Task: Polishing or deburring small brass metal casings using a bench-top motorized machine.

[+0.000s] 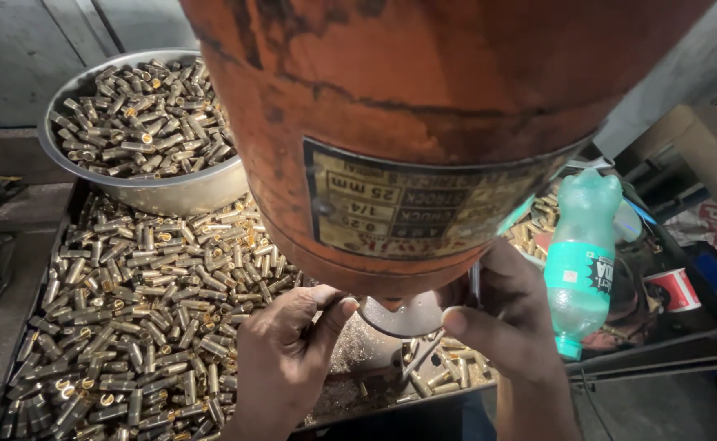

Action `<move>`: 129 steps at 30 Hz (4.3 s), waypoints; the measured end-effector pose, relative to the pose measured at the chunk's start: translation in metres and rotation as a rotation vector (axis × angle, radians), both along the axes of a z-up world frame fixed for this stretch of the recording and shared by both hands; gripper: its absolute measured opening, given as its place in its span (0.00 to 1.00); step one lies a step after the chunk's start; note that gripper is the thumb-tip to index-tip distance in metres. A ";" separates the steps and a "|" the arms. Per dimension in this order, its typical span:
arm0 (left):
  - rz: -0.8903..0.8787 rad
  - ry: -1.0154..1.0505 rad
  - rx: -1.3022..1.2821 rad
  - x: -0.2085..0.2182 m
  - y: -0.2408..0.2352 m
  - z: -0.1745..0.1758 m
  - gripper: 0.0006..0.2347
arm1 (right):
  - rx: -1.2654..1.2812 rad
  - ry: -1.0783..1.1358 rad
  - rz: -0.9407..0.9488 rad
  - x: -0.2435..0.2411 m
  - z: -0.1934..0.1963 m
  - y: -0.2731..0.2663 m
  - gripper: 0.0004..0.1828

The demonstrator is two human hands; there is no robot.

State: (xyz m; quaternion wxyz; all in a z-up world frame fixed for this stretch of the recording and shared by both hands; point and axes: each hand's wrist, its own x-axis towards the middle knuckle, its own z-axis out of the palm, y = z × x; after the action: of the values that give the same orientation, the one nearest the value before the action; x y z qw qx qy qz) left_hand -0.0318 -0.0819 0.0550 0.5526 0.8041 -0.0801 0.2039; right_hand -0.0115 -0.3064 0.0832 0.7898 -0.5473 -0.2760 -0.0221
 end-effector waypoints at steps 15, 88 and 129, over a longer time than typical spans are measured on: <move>-0.040 -0.081 -0.023 0.000 0.003 -0.002 0.07 | -0.231 0.016 -0.184 0.002 -0.031 -0.020 0.34; -0.057 -0.161 0.121 -0.002 0.014 -0.007 0.09 | -0.209 0.010 -0.103 0.000 -0.026 -0.016 0.27; -0.227 0.111 0.076 0.020 0.057 -0.017 0.09 | -0.099 0.116 -0.106 -0.013 -0.027 -0.015 0.73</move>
State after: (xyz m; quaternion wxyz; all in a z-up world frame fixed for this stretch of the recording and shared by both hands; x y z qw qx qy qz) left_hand -0.0115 -0.0245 0.0382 0.5448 0.8203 -0.1478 0.0921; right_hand -0.0246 -0.3217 0.0565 0.7742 -0.5998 -0.2011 -0.0183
